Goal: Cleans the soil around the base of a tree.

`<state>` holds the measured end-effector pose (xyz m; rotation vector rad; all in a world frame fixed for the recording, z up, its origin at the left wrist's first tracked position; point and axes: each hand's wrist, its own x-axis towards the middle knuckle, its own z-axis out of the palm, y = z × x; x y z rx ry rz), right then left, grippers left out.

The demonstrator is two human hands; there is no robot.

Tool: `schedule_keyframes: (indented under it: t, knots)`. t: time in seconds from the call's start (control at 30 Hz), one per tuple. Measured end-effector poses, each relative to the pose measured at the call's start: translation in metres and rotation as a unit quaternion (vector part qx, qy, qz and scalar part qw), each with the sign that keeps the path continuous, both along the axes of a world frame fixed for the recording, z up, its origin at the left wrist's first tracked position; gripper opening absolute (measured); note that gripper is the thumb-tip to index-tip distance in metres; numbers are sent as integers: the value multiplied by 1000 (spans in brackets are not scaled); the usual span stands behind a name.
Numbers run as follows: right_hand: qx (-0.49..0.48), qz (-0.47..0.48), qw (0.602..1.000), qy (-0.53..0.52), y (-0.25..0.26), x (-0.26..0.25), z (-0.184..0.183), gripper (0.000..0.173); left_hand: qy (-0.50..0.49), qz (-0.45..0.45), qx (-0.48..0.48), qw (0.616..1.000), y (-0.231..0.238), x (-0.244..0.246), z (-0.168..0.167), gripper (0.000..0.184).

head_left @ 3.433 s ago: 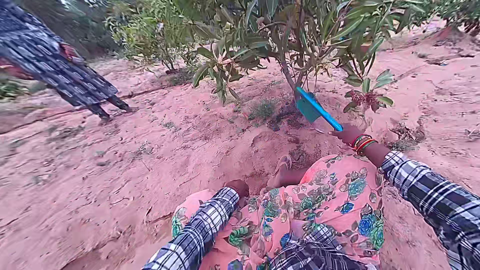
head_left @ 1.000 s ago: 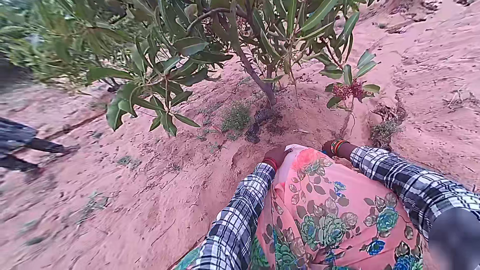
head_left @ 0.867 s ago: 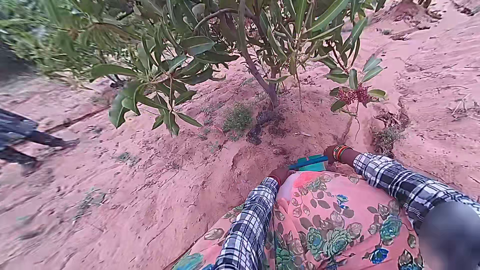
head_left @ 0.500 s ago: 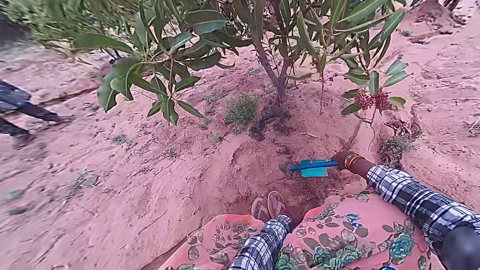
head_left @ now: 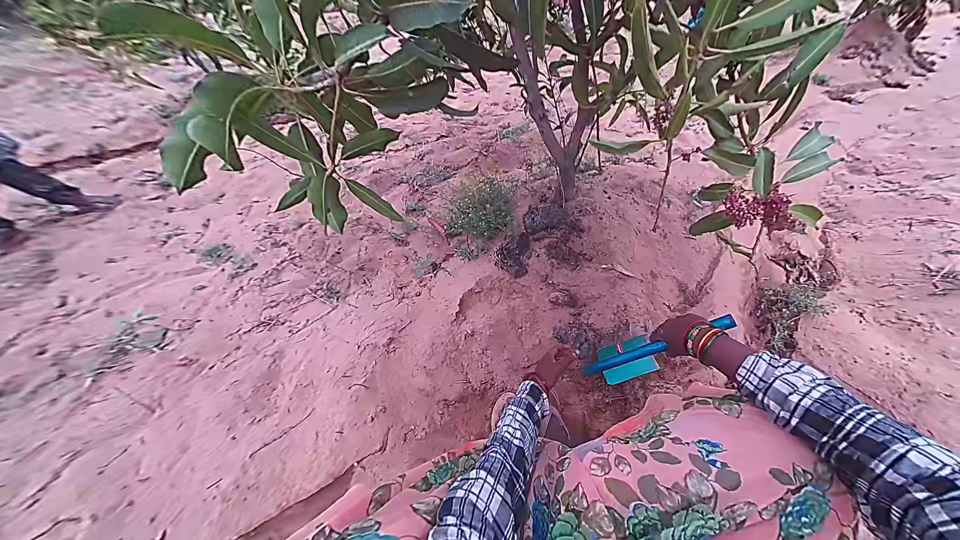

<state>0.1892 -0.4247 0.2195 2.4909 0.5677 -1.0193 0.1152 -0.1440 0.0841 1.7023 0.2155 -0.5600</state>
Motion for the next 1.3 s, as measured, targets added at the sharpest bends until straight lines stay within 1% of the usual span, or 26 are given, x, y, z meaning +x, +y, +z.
schedule_keyframes:
  t: [0.07,0.13,0.17,0.23,0.27,0.33,0.4,0.47,0.53,0.57,0.6,0.63,0.67,0.7,0.77,0.83,0.87,0.93,0.97,1.0,1.03,1.07,1.13,1.17,1.27,1.3]
  knots:
    - [2,22,999,35,8,-4,-9,36,-28,-151,40,987,-20,-4,-9,70]
    - [3,59,995,81,11,-5,-33,40,-40,-261,113,958,-51,-20,-19,84]
    - [7,76,991,110,10,-5,-46,44,-40,-292,158,943,-64,-29,-25,83]
    - [16,97,983,156,13,-4,-62,54,-19,-323,203,924,-81,-49,-38,62]
    - [34,92,982,161,20,-3,-57,59,0,-335,208,919,-86,-58,-40,57]
    - [76,70,987,127,47,6,-38,61,29,-349,212,913,-92,-68,-42,55]
    - [102,66,990,67,80,22,-30,57,22,-352,220,909,-91,-69,-42,55]
    - [114,71,990,43,113,37,-37,49,3,-334,221,916,-84,-63,-37,57]
    - [128,65,989,36,144,43,-62,46,-13,-307,228,924,-77,-59,-35,59]
    - [135,51,989,36,156,41,-76,50,-16,-298,229,926,-74,-56,-32,61]
    - [141,36,989,37,166,36,-93,62,-15,-294,233,927,-72,-55,-28,61]
    - [167,0,986,24,170,29,-113,69,-9,-294,235,926,-70,-54,-23,61]
    - [205,-54,977,3,173,22,-136,70,-1,-296,232,927,-68,-54,-19,60]
    - [228,-106,968,-22,175,14,-147,69,9,-299,224,927,-67,-54,-16,59]
    - [225,-168,960,-20,176,1,-127,60,17,-305,210,929,-63,-54,-17,57]
    - [255,-140,956,-47,161,8,-128,51,19,-305,206,930,-62,-56,-27,58]
    - [259,-127,956,-60,151,14,-121,51,19,-301,205,931,-62,-55,-32,57]
    - [214,-111,970,-24,139,31,-95,57,21,-293,209,933,-61,-54,-38,54]
    - [206,-124,971,-7,133,43,-90,60,25,-292,212,932,-61,-55,-38,54]
    - [230,-149,962,-6,123,60,-95,70,28,-297,215,930,-62,-55,-35,55]
    - [272,-190,943,-14,111,77,-96,81,27,-297,215,930,-65,-55,-32,55]
    - [320,-227,920,-19,101,91,-91,86,25,-290,209,934,-66,-56,-29,55]
    - [391,-271,880,-17,85,104,-67,89,24,-256,180,949,-70,-59,-28,56]
    - [396,-271,877,-27,76,108,-56,90,28,-241,170,955,-73,-60,-24,57]
    - [326,-238,912,-76,60,113,-41,91,43,-205,146,967,-80,-61,-24,59]
    - [313,-240,915,-90,62,110,-36,92,47,-197,143,969,-81,-62,-25,59]
